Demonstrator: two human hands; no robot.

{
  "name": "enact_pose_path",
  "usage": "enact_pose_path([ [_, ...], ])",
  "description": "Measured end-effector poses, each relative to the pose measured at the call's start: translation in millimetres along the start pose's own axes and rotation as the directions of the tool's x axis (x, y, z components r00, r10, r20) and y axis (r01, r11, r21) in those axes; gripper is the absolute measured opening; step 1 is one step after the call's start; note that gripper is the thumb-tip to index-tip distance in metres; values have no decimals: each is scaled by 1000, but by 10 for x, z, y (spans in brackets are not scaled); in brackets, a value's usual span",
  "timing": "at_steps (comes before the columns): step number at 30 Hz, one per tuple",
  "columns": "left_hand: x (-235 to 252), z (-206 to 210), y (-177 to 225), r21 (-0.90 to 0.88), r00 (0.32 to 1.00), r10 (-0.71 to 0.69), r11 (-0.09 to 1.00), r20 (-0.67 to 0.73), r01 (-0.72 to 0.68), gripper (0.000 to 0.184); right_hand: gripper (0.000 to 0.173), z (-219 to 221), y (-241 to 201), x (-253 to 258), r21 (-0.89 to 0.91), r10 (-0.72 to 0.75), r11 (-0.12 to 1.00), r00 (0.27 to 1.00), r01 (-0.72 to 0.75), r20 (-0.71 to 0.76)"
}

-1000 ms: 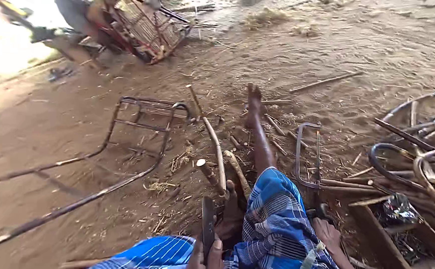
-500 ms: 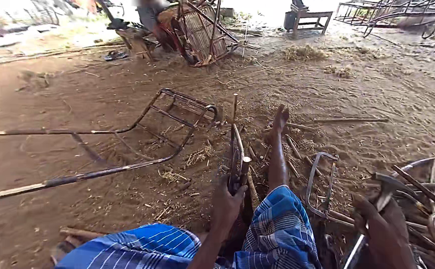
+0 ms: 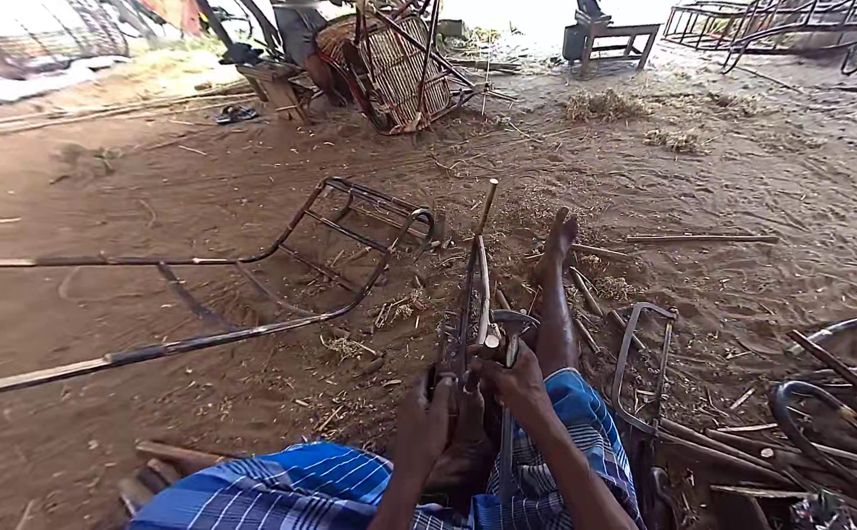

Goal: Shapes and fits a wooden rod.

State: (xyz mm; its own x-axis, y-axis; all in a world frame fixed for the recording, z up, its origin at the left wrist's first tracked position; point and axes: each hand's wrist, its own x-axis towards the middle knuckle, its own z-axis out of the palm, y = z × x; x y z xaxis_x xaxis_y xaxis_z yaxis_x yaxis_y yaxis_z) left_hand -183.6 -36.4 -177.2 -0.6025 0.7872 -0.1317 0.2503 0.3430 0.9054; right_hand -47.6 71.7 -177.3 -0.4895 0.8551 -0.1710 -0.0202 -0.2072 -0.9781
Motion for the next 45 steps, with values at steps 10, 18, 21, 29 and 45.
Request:
enact_pose_path([
  [10, -732, -441, 332, -157, 938, 254, 942, -237, -295, 32, 37, 84, 121, -73, 6, 93, 996, 995, -93, -41],
  [18, -856, -187, 693, 571, 899, 430, 759, -81, -312, 46, 36, 270, 40, 41, -102, 134, 984, 986, -144, -100],
  [21, -793, -93, 723, 683, 888, 445, 685, -116, -254, 36, 39, 317, 93, 20, -159, 132, 976, 987, -146, -93],
  [29, -768, -82, 731, 702, 937, 334, 691, -100, -171, 28, 38, 343, 35, 128, -153, 145, 975, 984, -160, -108],
  [45, -894, -124, 872, 720, 947, 295, 684, -129, -115, 29, 41, 383, 68, 127, -21, 118, 993, 989, -120, -88],
])
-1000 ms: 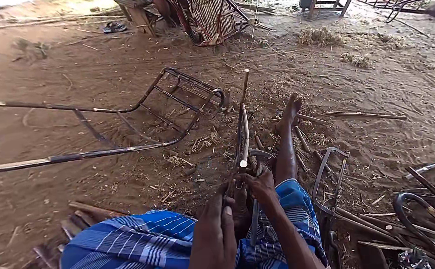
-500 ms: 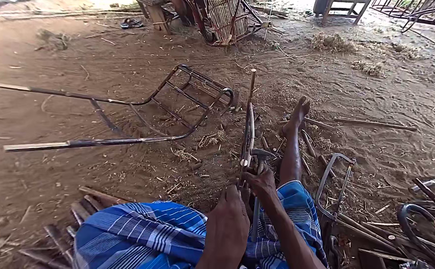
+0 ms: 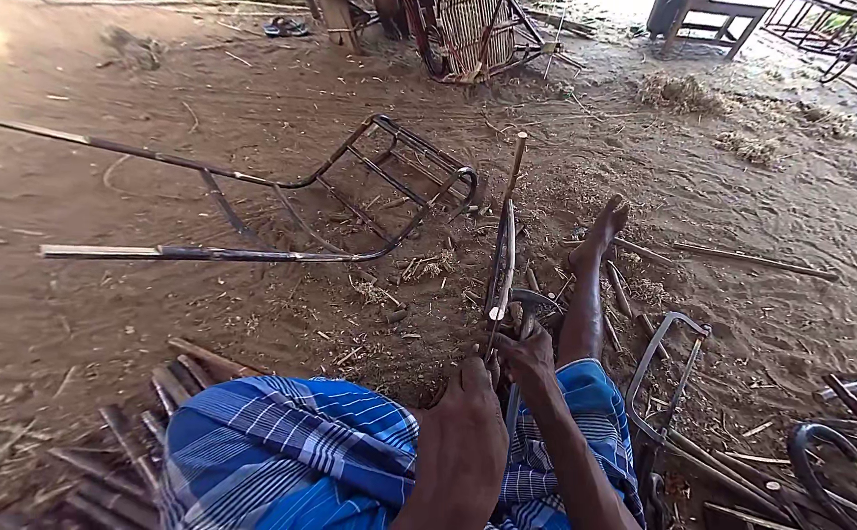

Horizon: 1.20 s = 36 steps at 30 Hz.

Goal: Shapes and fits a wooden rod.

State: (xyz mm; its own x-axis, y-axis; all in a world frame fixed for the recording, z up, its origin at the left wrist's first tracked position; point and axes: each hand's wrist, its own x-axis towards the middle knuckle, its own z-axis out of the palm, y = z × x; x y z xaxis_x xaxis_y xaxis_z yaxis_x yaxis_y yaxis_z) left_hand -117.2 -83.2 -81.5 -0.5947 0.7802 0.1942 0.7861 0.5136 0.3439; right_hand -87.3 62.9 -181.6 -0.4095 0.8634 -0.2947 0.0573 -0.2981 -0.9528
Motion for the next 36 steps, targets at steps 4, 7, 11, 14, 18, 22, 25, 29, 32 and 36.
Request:
enact_pose_path([
  [4, 5, 126, 15, 31, 998, -40, 999, 51, 38, 27, 38, 24, 7, 13, -16, 15, 1000, 1000, -15, -10],
  [7, -9, 39, 9, -5, 1000, -7, 1000, -14, 7, 29, 40, 9, 8, 9, -8, -8, 1000, 1000, 8, -10],
  [11, 10, 59, -8, -10, 1000, -12, 1000, -8, 12, 25, 37, 11, -33, -11, -6, -7, 1000, 1000, 7, -2],
  [14, 27, 112, -2, -7, 1000, -24, 1000, 10, 24, 24, 37, 23, 0, 20, 3, -4, 1000, 1000, 4, -10],
  [18, 6, 126, 4, 3, 1000, -28, 1000, 10, 28, 24, 37, 7, -8, 4, -12, 17, 1000, 1000, -18, -12],
  [22, -12, 145, 22, 38, 997, -56, 998, 49, 54, 24, 38, 3, -15, 1, -20, 24, 1000, 1000, -24, -12],
  [25, -32, 138, 50, 73, 997, -53, 996, 54, 49, 27, 40, -16, -7, 18, -31, 21, 999, 1000, -21, -7],
  [29, -28, 144, 71, 74, 996, -64, 995, 57, 60, 25, 42, -21, -5, 20, -41, 39, 998, 999, -40, -12],
  [32, -28, 157, 116, 76, 994, -73, 995, 79, 67, 24, 48, -69, -21, 18, -77, 38, 996, 999, -39, -16],
  [36, -29, 154, 196, 116, 984, -118, 988, 137, 102, 28, 47, -470, -269, -219, -178, 18, 984, 1000, -15, 16],
])
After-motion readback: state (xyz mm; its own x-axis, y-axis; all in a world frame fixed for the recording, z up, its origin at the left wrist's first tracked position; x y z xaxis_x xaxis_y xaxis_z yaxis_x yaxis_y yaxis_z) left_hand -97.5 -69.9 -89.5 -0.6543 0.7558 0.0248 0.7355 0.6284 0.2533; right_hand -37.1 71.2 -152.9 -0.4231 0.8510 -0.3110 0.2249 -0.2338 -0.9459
